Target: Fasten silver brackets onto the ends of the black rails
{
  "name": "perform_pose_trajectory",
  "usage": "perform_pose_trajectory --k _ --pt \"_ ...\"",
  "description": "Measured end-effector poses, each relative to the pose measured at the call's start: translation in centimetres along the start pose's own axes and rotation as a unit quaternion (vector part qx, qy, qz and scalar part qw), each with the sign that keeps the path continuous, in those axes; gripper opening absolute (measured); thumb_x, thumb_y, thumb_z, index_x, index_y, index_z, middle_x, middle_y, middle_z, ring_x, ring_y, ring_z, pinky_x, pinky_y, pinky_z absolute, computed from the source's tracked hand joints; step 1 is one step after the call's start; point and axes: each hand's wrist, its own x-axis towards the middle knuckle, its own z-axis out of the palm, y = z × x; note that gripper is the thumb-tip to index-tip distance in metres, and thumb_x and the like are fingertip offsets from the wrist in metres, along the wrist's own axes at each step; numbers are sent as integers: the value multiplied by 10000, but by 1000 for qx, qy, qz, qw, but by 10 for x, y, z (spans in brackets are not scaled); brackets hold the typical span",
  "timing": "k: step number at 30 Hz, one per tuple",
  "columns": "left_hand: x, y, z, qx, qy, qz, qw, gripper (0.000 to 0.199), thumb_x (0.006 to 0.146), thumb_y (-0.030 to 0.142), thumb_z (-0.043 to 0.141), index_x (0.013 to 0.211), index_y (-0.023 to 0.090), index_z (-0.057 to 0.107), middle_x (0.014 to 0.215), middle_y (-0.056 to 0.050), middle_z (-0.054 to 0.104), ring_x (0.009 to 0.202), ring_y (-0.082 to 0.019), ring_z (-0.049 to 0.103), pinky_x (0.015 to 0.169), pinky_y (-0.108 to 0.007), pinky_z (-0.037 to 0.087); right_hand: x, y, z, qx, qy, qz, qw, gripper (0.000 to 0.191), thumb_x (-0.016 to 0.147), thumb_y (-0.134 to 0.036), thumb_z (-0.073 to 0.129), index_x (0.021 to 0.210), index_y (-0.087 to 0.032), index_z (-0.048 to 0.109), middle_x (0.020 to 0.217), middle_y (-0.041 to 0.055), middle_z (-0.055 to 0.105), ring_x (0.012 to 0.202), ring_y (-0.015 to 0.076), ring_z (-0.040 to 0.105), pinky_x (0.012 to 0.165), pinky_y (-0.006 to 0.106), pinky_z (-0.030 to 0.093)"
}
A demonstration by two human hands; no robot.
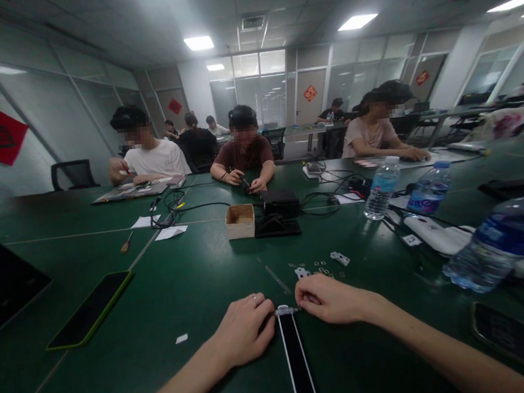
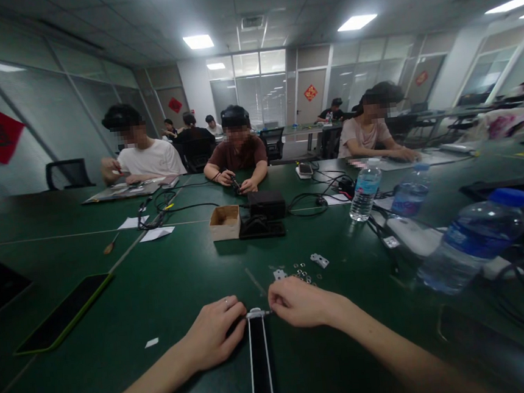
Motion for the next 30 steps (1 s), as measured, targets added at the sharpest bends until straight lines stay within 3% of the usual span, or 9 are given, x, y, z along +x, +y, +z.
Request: perform_pose_trajectory --k 13,22,30 --pt "1 0 1 1 -3 -3 1000 128 932 219 396 894 204 517 874 -35 573 799 -187 561 720 -298 469 1 2 0 50 -16 -12 999 174 867 -192 511 921 -161 674 803 21 673 690 128 601 615 220 447" --pt "1 0 -2 4 -9 0 1000 141 938 223 394 905 198 529 877 -37 575 789 -185 558 699 -291 463 0 4 1 159 -43 11 986 145 806 -159 599 949 -152 619 786 -8 629 668 105 588 602 202 494" --pt "1 0 -1 6 -6 0 1000 131 937 221 403 904 196 527 867 -36 572 773 -187 559 685 -293 460 2 2 6 154 -26 3 988 140 835 -205 619 967 -160 631 815 -8 623 695 105 583 624 208 493"
